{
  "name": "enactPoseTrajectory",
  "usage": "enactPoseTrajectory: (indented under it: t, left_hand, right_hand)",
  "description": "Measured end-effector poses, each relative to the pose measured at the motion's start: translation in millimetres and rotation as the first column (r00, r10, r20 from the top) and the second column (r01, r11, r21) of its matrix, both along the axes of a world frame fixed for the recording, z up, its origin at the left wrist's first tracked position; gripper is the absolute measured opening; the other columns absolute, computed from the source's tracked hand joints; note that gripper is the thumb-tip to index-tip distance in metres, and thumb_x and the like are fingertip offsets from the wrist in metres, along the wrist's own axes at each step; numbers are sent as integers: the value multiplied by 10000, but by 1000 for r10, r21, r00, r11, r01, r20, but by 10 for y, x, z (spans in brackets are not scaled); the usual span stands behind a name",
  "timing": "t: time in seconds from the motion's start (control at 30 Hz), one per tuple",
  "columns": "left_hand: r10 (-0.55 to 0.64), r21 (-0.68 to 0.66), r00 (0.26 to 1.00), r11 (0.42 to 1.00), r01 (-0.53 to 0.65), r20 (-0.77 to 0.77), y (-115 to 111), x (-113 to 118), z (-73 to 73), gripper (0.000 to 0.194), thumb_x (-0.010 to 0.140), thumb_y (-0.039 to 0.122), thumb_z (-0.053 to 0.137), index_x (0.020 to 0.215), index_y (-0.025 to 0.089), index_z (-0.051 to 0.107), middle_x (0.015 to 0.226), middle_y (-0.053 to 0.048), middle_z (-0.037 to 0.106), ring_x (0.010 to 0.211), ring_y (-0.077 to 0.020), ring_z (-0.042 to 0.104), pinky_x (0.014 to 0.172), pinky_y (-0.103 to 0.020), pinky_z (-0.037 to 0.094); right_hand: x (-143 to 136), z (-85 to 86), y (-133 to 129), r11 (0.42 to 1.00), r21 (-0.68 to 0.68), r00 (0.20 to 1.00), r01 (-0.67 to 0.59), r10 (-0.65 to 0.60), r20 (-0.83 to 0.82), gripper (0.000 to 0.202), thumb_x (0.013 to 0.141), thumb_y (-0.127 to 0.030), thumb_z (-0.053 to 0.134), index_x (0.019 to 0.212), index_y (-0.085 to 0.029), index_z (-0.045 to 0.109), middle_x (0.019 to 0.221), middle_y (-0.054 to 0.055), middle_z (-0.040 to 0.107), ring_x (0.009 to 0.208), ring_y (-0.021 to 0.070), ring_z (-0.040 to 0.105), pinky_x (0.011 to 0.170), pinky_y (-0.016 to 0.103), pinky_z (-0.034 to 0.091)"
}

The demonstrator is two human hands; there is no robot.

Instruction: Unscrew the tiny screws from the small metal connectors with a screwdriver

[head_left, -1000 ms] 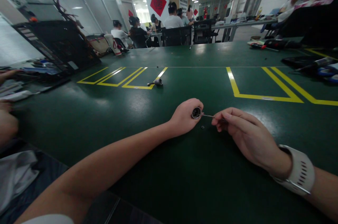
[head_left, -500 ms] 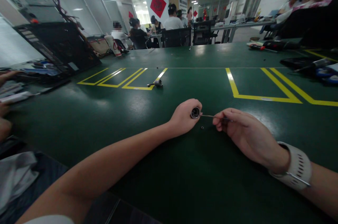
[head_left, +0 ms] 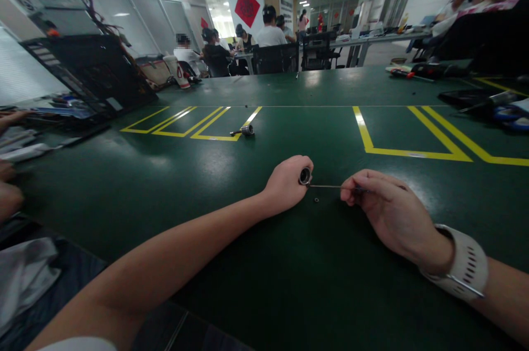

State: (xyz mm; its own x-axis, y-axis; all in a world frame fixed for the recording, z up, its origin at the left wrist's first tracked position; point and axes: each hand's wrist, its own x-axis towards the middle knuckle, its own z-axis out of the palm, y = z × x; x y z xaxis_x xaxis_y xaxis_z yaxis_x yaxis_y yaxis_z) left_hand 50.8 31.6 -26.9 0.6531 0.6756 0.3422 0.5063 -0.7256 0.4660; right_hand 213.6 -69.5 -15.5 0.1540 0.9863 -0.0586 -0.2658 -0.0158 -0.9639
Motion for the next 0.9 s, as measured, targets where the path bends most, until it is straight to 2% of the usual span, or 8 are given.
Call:
enactPoseTrajectory:
  t: [0.23,0.43,0.6,0.73,0.83,0.9]
  left_hand:
    - [29,2,1000,1000,-29,-11,-3,-2,-5,60,747,120,542,771,165,511,775,-1,547,710,-134,502,610,-260,384]
    - [-52,3,999,999,52,4,-19,0,-6,76,754,192,572,770,162,504,769,3,545,704,-129,505,616,-256,381]
    - [-130,-24,990,991,129,-51,-35,-1,14,56,753,155,555,781,163,507,780,0,550,704,-125,507,606,-247,381]
    - [-134,-53,989,990,131,-58,-42,5,35,71,751,147,557,789,168,501,782,5,552,700,-120,507,604,-243,386]
    - [-87,-95,996,992,84,-25,-49,9,50,106,751,177,566,821,173,486,795,8,552,685,-116,500,580,-236,381]
    - [-76,-108,997,991,74,-18,-53,11,51,115,745,172,561,821,174,475,790,10,549,672,-113,493,561,-230,369]
  right_hand:
    - [-25,29,-16,999,-10,976,53,-50,210,179,732,-269,545,581,-202,612,614,29,598,629,173,518,613,322,382]
    - [-40,-4,-6,1000,0,943,13,-12,332,195,751,-280,542,585,-209,617,617,20,603,637,172,518,616,319,377]
    - [-21,-9,-18,996,48,958,71,-81,276,193,738,-257,544,568,-209,621,587,16,591,610,164,513,597,315,373]
    - [-6,-13,-26,978,145,977,151,-170,127,193,732,-228,532,560,-215,617,580,10,571,598,152,504,580,302,375]
    - [7,-28,-41,963,248,988,103,-127,86,182,761,-227,524,615,-227,633,626,5,581,633,151,514,600,295,397]
    - [14,-36,-64,952,304,981,22,-79,176,185,803,-243,510,670,-235,639,683,8,597,680,161,532,634,305,415]
